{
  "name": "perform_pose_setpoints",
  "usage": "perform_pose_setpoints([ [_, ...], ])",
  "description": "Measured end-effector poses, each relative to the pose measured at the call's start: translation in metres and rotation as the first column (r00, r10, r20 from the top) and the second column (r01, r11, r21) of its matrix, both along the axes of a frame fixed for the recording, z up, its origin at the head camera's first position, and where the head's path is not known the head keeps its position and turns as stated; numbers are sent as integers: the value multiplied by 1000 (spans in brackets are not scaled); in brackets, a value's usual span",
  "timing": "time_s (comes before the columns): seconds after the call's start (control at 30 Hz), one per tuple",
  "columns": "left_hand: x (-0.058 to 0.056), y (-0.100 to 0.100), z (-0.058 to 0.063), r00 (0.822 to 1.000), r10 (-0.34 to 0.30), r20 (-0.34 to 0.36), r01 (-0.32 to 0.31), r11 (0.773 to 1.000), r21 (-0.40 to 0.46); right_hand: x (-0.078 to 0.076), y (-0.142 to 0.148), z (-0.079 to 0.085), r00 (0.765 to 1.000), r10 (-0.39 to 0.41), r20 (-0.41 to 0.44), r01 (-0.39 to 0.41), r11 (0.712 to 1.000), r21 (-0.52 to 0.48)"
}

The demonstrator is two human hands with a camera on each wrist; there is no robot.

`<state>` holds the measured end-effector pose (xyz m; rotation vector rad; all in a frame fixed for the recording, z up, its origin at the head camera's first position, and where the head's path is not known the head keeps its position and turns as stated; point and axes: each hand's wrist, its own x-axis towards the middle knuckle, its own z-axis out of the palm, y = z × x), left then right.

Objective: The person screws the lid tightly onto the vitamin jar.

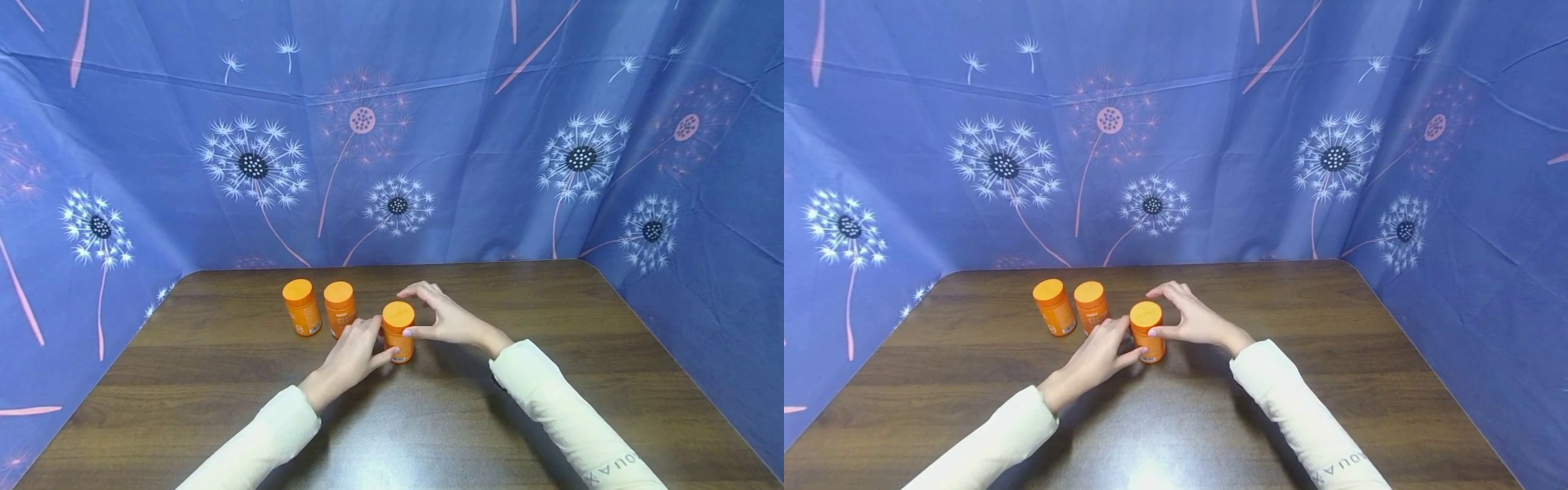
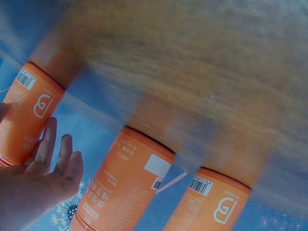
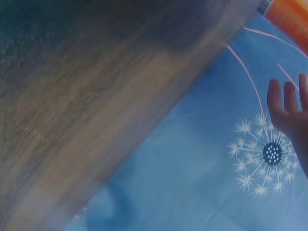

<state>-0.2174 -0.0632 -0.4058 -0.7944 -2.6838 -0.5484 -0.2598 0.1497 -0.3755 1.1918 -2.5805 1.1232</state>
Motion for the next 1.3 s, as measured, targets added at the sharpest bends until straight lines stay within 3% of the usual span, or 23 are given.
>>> perform_pose_setpoints([
  [0.27,0,0,-1,1000,-4,-7,4,1000,6,-3,6,1,992,121,45,-122,992,18],
  [0.47,0,0,-2,1000,-7,-9,7,1000,11,5,3,11,988,141,65,-142,990,13],
  [0.63,0,0,-2,1000,-5,-6,5,1000,8,-4,6,3,995,95,32,-96,995,22],
  [0.87,0,0,-1,1000,0,-1,0,1000,9,-2,3,0,1000,9,12,-9,1000,0],
  [1.3,0,0,-1,1000,2,6,-2,1000,10,1,0,1,1000,16,22,-17,999,32],
])
